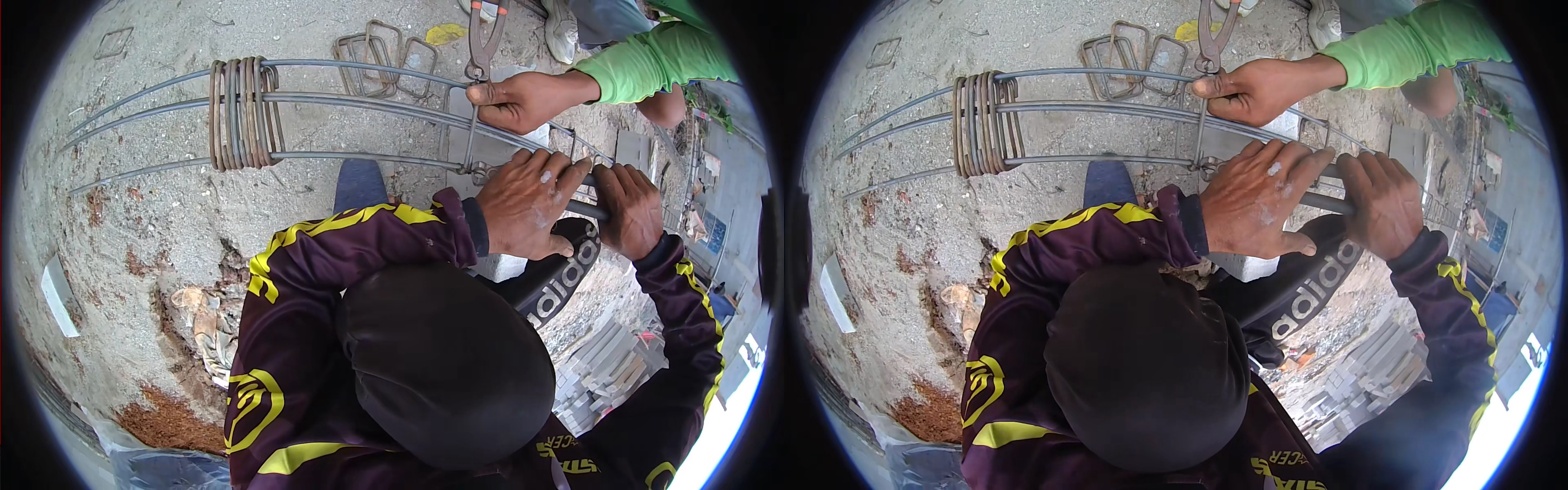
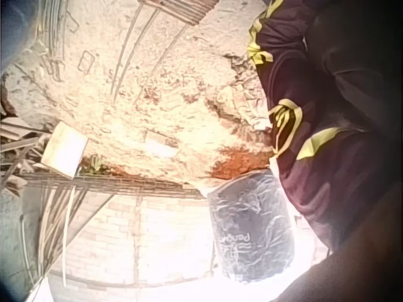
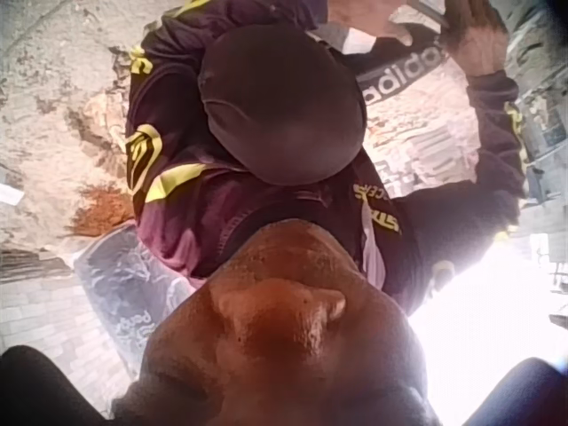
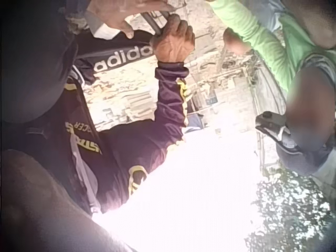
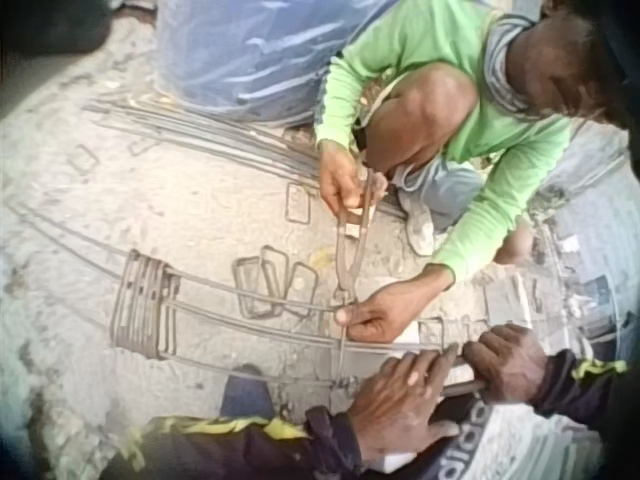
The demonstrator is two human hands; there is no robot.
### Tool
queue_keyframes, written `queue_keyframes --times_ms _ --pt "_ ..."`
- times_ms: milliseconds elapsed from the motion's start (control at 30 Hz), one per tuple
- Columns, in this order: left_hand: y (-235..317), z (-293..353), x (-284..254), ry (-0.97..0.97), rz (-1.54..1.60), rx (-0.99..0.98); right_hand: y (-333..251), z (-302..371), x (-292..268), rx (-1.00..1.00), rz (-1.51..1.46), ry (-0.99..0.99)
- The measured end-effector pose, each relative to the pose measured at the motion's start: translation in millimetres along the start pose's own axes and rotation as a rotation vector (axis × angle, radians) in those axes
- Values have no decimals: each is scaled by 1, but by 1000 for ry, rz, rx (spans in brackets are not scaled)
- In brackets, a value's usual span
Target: The person ties and cuts metal rebar into a cage structure using pliers and wire.
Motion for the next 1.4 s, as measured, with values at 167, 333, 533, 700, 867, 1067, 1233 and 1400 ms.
queue_keyframes --times_ms 167,333,533,700,867,1067,1233,1400 --pt "3 4 6 -21 -120 41 -3 1 0 18 -13 23" --pt "4 18 5 -195 -239 293 -42 24 -2 316 -421 -295" --pt "14 19 5 -237 -240 480 -66 48 35 502 -1044 -486" --pt "13 25 16 -473 -324 486 -102 70 54 1047 -1879 -699" --pt "8 24 10 -414 -290 498 -94 59 44 813 -1662 -748" --pt "10 26 18 -423 -219 551 -105 68 68 867 -1454 -889" --pt "9 42 4 -153 -269 706 -120 60 58 771 -1544 -570" --pt "7 56 1 107 -188 748 -132 58 38 1077 -2289 -1053"
Point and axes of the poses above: each hand's wrist, its own z-axis away from the middle knuckle, its own x-axis out of the palm, y = z × x, the point moved 3 cm from there along -z, towards the middle knuckle, and after that the axes turned 1 degree about x, right-handed, at the moved point
